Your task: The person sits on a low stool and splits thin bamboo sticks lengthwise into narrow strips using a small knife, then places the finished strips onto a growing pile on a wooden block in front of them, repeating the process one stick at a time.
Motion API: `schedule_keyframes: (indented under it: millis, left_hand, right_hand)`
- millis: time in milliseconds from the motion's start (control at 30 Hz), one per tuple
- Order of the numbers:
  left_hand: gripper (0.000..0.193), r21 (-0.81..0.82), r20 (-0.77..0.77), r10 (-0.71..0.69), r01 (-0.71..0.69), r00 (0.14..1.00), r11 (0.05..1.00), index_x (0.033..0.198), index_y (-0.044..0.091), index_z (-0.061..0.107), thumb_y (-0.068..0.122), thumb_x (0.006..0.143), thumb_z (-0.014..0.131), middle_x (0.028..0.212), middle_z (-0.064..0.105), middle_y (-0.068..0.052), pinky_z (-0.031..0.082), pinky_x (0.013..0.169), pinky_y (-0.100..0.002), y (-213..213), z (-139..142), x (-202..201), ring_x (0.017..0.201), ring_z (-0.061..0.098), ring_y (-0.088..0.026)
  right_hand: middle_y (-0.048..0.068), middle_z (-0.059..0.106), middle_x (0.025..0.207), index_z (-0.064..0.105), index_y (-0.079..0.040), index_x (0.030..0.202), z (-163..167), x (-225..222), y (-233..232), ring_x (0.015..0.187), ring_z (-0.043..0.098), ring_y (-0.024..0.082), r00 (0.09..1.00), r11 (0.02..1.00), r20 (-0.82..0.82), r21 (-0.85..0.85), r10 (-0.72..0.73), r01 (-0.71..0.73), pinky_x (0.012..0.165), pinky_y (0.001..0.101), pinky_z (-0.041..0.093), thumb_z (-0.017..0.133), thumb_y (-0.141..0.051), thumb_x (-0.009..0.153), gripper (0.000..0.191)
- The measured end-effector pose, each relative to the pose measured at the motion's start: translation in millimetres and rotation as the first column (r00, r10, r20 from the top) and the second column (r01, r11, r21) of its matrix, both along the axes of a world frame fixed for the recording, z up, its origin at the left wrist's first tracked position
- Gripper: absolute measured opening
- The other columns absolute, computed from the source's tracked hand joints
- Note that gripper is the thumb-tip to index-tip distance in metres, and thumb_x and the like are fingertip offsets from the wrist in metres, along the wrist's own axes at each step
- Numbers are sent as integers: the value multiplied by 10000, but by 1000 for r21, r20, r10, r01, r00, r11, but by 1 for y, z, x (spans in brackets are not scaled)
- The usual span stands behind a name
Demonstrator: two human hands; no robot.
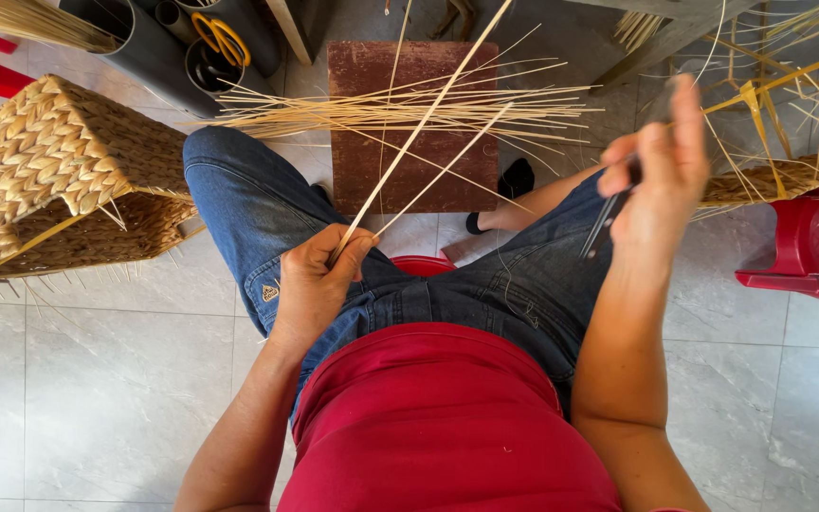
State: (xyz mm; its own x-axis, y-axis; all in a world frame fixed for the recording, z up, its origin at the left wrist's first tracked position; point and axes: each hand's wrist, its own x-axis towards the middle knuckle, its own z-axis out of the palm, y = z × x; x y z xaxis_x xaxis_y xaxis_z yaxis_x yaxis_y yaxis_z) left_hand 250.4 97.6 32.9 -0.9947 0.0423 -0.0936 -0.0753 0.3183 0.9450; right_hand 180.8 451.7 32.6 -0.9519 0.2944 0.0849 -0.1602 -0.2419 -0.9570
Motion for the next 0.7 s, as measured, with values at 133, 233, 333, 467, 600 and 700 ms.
schedule_keyframes:
  millis: [133, 233, 333, 467, 600, 700]
  left_hand:
    - [100, 34, -6, -17, 17, 1000, 999, 1003, 40, 760, 118, 974, 704, 651, 652, 1, 466, 516, -215, 13, -1, -6, 580, 588, -33]
    - [111, 19, -14, -33, 33, 999, 999, 1017, 37, 759, 119, 966, 704, 669, 682, -8, 489, 522, -220, 21, 2, -4, 589, 614, -36]
    - [112, -19, -32, -61, 60, 998, 998, 1030, 40, 756, 120, 970, 704, 670, 684, -23, 499, 525, -230, 28, 7, -4, 591, 622, -47]
    - [138, 22, -72, -121, 123, 990, 992, 1068, 33, 740, 126, 986, 677, 678, 667, -34, 483, 513, -244, 28, 12, -4, 596, 593, -61]
    - [221, 35, -21, -206, 207, 978, 978, 1006, 50, 756, 188, 1048, 588, 612, 622, -14, 450, 466, -246, 20, 11, -4, 526, 570, -48]
    - [287, 37, 55, -210, 208, 976, 977, 963, 53, 767, 230, 1054, 560, 532, 543, -2, 387, 432, -257, 15, 8, -2, 473, 497, -53]
  right_hand:
    - [99, 664, 777, 602, -19, 1429, -1, 42, -57, 548, 488, 78, 930, 907, 158, 219, 332, -361, 547, 213, 400, 504, -104, 1163, 296]
    - [80, 679, 764, 524, -48, 1469, 6, 60, -95, 557, 502, 55, 800, 779, 223, 192, 557, -596, 530, 187, 421, 485, -90, 1105, 369]
    - [71, 692, 761, 354, -113, 1560, 11, 55, -116, 538, 515, 49, 657, 692, 280, -39, 700, -721, 521, 186, 442, 498, -76, 1052, 529]
    - [75, 662, 747, 461, -58, 1522, 13, 45, -124, 531, 499, 54, 635, 663, 267, -21, 725, -748, 512, 185, 422, 498, -80, 1091, 433]
    - [69, 662, 736, 469, -64, 1499, 10, 44, -123, 515, 507, 51, 624, 662, 268, -73, 734, -746, 500, 181, 428, 509, -73, 1076, 425]
    - [60, 665, 733, 504, -61, 1470, 4, 46, -125, 511, 504, 46, 678, 688, 257, 62, 689, -723, 483, 179, 422, 517, -66, 1073, 397]
